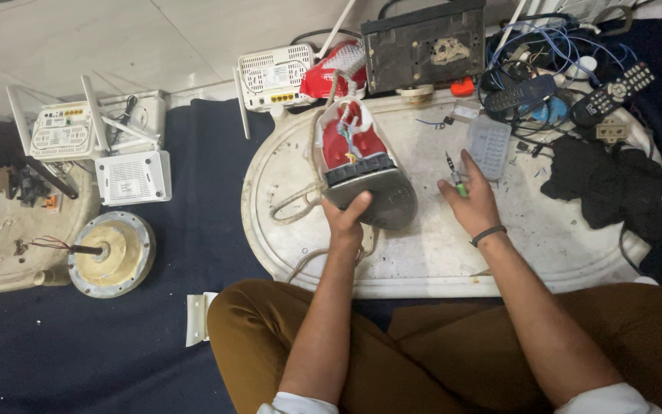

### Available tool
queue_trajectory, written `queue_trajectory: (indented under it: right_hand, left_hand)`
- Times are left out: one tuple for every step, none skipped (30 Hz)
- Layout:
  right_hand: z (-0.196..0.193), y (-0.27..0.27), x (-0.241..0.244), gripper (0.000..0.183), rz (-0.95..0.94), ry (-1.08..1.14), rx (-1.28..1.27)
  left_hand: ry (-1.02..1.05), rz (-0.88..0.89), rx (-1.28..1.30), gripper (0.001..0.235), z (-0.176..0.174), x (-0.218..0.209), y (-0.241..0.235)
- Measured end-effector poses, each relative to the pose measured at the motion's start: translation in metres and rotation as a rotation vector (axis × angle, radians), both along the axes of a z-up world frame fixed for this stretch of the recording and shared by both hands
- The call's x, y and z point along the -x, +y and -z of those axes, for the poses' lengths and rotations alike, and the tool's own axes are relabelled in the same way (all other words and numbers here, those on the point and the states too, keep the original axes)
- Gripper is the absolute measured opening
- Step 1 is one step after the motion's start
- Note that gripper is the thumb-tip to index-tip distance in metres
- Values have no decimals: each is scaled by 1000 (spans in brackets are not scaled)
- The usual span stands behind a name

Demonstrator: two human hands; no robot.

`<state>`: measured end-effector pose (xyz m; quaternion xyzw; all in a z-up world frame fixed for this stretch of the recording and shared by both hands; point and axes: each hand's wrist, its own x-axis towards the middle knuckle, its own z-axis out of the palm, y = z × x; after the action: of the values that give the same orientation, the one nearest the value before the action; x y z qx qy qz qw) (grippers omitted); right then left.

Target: The person disassembles a red and white electric iron, uses a screwdriver to adjust internal wiring, and reassembles the iron. The person also briefly handles a white router-like device.

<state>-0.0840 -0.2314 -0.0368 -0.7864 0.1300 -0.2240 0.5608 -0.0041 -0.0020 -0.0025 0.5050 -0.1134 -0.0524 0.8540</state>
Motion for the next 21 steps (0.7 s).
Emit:
queue_trajectory:
  right_hand:
    - [-1, 1, 0, 74, 20, 77, -107]
    - [-2, 3, 1, 72, 38, 155, -213]
    - [-4, 4, 2, 70, 52, 235, -320]
    - [-6, 2, 5, 69, -18, 155, -471]
    - [-8, 1, 8, 67, -88, 75, -622]
    - [-8, 1, 10, 66, -159, -7, -772]
    - [-7, 2, 11, 66, -238, -63, -777]
    - [-6, 1, 12, 67, -317, -120, -781]
    - [-3, 0, 14, 68, -398, -175, -786]
    - [-1, -2, 14, 63, -400, -215, -550]
    - [3, -3, 13, 57, -399, -255, -312]
    - [6, -4, 12, 52, -395, -292, -75]
    - [8, -5, 11, 57, -396, -269, -188]
    - [9, -8, 11, 62, -396, -246, -302]
    - [10, -11, 12, 67, -394, -222, -414]
    - [11, -12, 14, 67, -390, -200, -460]
    - [11, -14, 15, 68, -388, -176, -506]
    - [11, -14, 15, 68, -386, -153, -552]
    - [11, -14, 14, 67, -359, -161, -460]
    - [11, -15, 14, 66, -331, -169, -367]
    - [11, -15, 14, 65, -299, -178, -275]
  left_hand:
    - [6, 14, -12, 57, -1, 3, 0]
    - [44, 37, -53, 57, -2, 6, 0]
    - [84, 59, -95, 56, -4, 10, 0]
    - [123, 82, -137, 55, -6, 13, -1]
    - [140, 121, -141, 58, -8, 15, -3]
    - [156, 160, -146, 60, -11, 17, -7]
    - [173, 197, -150, 63, -15, 19, -9]
    - [74, 170, -202, 70, -18, 21, -13]
    - [-24, 141, -254, 77, -21, 23, -17]
    - [-121, 112, -307, 84, -24, 24, -20]
    - [-123, 150, -278, 85, -26, 27, -25]
    - [-125, 187, -248, 86, -28, 30, -31]
    - [-128, 226, -217, 87, -29, 31, -35]
    - [-197, 199, -298, 88, -30, 31, -35]
    - [-266, 173, -379, 90, -31, 31, -35]
    - [-335, 146, -460, 91, -30, 31, -35]
    - [-382, 135, -456, 91, -30, 30, -35]
    - [-429, 123, -451, 91, -29, 29, -35]
    - [-473, 112, -449, 92, -27, 29, -34]
    - [-506, 96, -474, 91, -25, 30, -34]
    - [-541, 85, -499, 91, -24, 29, -34]
